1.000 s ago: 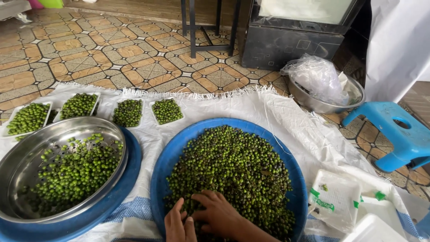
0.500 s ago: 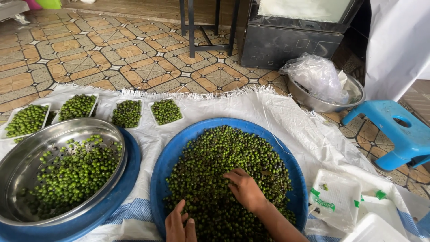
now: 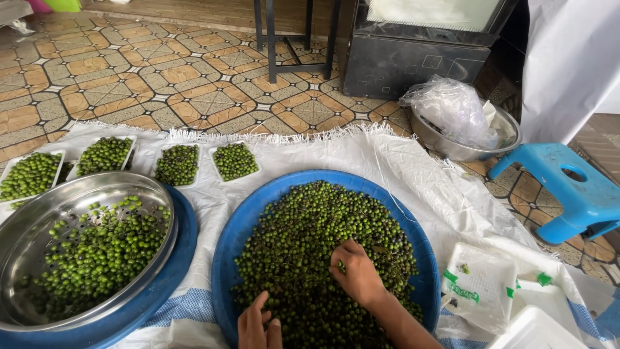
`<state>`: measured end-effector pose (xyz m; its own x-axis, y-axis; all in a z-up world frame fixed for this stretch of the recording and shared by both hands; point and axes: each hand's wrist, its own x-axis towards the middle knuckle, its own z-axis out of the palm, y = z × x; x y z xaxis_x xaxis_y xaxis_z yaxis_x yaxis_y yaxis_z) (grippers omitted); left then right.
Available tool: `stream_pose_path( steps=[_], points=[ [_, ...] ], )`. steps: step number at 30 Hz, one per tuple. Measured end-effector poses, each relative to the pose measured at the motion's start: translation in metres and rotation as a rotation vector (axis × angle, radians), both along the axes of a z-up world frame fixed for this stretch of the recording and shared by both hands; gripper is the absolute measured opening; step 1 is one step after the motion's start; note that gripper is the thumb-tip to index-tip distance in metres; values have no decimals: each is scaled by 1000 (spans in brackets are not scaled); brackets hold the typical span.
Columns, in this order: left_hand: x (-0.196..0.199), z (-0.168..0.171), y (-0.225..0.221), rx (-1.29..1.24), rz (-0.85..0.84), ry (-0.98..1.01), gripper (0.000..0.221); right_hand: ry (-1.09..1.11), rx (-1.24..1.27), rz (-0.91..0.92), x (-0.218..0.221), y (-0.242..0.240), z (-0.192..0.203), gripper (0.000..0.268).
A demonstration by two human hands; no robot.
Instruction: Manually sorting small green fruits from a large tray into smaller containers while sitting on the floor.
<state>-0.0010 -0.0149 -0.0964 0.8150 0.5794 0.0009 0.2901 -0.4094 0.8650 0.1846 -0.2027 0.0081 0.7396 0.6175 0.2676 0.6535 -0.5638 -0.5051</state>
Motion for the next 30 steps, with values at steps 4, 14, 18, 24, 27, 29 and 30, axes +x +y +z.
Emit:
stream_pose_path(
  steps=[4,14,18,24,27,29,30],
  points=[
    [0,44,1,-238,86,241,53,144,-225,45,3,-4,7,22],
    [6,24,-1,-135,73,223,55,48,-95,109,18,69,90,25],
    [3,19,-8,2,3,291,55,129,-163,-14,36,102,100,12],
    [6,-25,-1,-23,-148,355,56,231,-84,-203,91,81,29,10],
    [9,34,-16,-135,-154,477,50,240,10,-294,91,62,9,8],
    [30,70,-27,-223,-129,540,45,226,51,-313,86,55,10,16],
    [50,74,-29,-427,-214,688,49,300,0,-347,82,54,17,20]
  ],
)
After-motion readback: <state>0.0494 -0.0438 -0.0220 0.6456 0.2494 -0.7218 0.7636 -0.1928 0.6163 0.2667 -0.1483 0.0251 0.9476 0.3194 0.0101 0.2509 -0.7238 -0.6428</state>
